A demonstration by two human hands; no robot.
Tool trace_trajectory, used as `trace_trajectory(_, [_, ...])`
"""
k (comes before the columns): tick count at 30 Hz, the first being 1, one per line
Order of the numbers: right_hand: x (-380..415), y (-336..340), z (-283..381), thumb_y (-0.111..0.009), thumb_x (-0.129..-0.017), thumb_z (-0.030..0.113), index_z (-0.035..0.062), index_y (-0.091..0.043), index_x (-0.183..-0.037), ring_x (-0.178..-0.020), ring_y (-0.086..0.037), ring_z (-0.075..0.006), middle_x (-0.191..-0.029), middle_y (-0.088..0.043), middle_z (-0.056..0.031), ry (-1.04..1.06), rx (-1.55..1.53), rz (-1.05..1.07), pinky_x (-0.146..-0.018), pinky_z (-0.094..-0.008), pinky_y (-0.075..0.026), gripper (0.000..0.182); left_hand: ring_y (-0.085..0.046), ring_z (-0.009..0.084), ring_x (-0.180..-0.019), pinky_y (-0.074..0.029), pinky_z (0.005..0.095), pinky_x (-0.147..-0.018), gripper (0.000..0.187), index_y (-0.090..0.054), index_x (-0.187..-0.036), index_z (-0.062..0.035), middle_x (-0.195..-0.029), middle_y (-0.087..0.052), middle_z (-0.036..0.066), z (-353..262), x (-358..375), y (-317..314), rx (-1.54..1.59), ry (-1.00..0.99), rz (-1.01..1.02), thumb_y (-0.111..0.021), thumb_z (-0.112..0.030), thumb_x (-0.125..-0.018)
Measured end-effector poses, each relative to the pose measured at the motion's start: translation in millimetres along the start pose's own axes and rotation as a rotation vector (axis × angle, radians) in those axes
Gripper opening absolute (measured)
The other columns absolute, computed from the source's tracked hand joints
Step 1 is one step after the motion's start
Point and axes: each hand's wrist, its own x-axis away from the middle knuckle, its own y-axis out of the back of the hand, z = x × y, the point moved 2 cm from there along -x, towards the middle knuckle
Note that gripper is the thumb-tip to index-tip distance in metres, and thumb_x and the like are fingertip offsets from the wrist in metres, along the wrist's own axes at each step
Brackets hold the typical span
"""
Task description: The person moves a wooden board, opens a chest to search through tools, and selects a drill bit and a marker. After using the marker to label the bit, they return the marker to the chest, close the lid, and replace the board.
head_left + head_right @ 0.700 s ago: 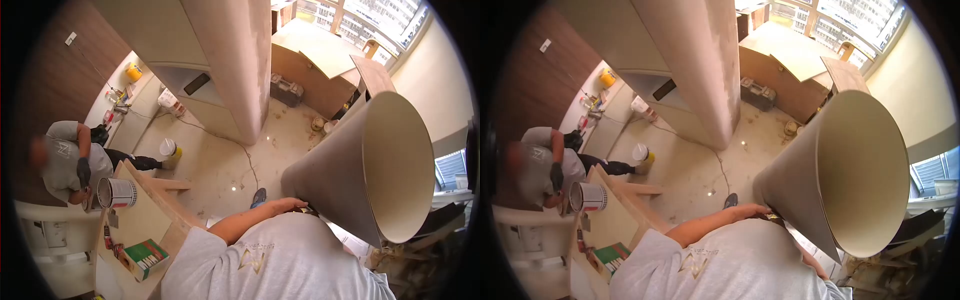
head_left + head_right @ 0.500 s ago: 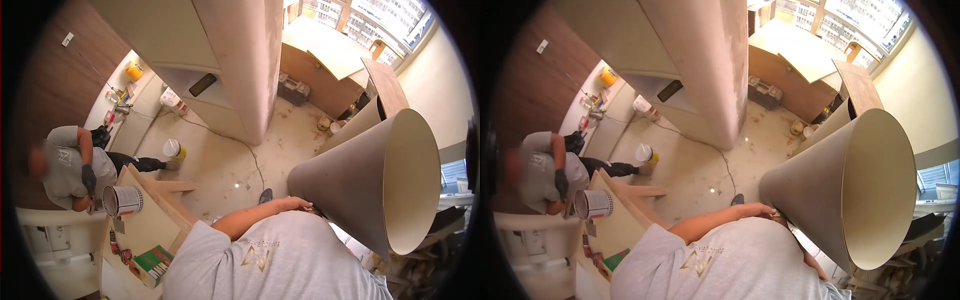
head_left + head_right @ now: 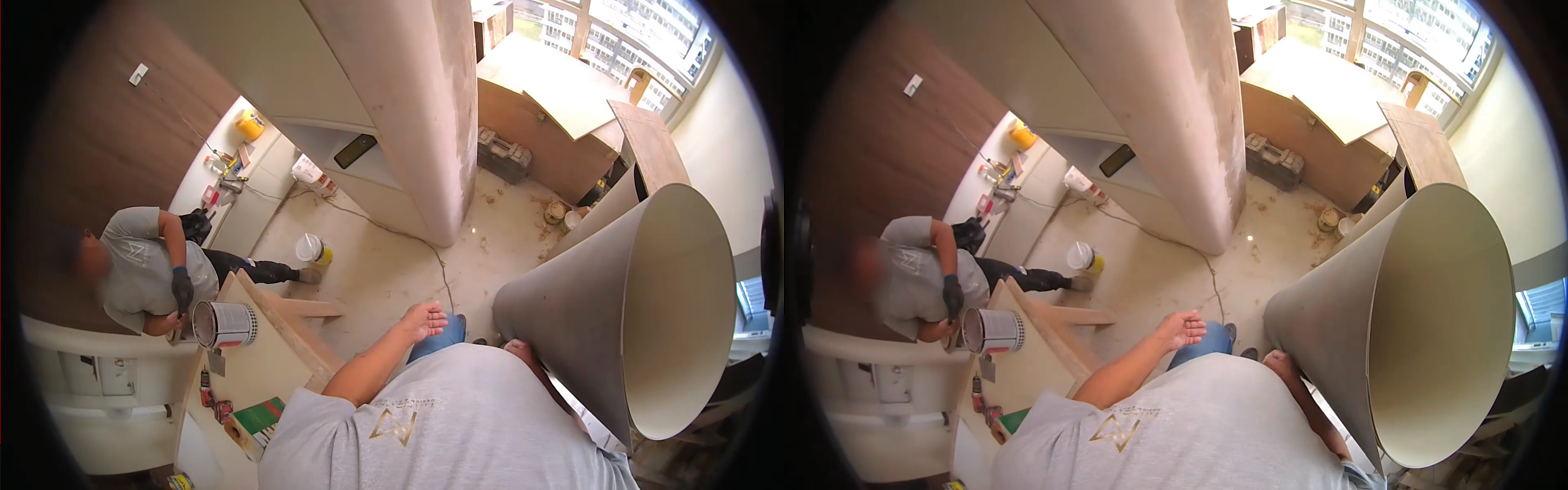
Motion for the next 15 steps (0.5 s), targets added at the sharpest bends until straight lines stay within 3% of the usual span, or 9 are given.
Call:
trace_trajectory(2, [-3, -2, 6, -0.063, -0.081, 0.023, 0.004, -0.071, -0.079, -0.072, -0.066, -0.0215, -0.076, -0.068, -0.0076, -0.016, -0.012, -0.031, -0.068, -0.0362, -0.052, 0.02, -0.061, 0.03, -0.103, -0.051, 0.0447, -0.083, 0.04, -0.055, -0.117, -0.0024, -0.119, -0.061, 0.015, -3, 4, 26, 0.022, 0.005, -0.058, -0.059, -0.037, -0.096])
trace_trajectory(9, [-44, 4, 50, -0.063, -0.082, 0.023, 0.0046, -0.07, -0.08, -0.072, -0.065, -0.0222, -0.077, -0.068, -0.0072, -0.128, -0.053, -0.091, -0.067, -0.0366, -0.051, 0.02, -0.061, 0.0323, -0.105, -0.051, 0.0467, -0.084, 0.037, -0.054, -0.116, 0.0006, -0.117, -0.061, 0.018, -18, -24, 66, 0.13, 0.136, -0.177, -0.056, -0.031, -0.098])
trace_trajectory(14, [-89, 6, 53, -0.062, -0.083, 0.023, 0.005, -0.069, -0.082, -0.071, -0.065, -0.0226, -0.077, -0.068, -0.0069, -0.12, 0.031, -0.099, -0.066, -0.0369, -0.05, 0.019, -0.061, 0.0314, -0.105, -0.052, 0.0467, -0.082, 0.039, -0.053, -0.119, -0.0004, -0.119, -0.06, 0.018, -71, -80, 92, 0.047, 0.099, -0.08, -0.055, -0.032, -0.096])
trace_trajectory(15, [-100, 8, 54, -0.062, -0.083, 0.023, 0.0051, -0.069, -0.082, -0.071, -0.065, -0.0227, -0.077, -0.068, -0.0068, -0.01, 0.186, -0.064, -0.066, -0.0369, -0.05, 0.019, -0.061, 0.0314, -0.105, -0.053, 0.047, -0.082, 0.039, -0.052, -0.119, -0.0002, -0.119, -0.06, 0.018, -88, -81, 93, 0.049, 0.083, -0.053, -0.055, -0.031, -0.096])
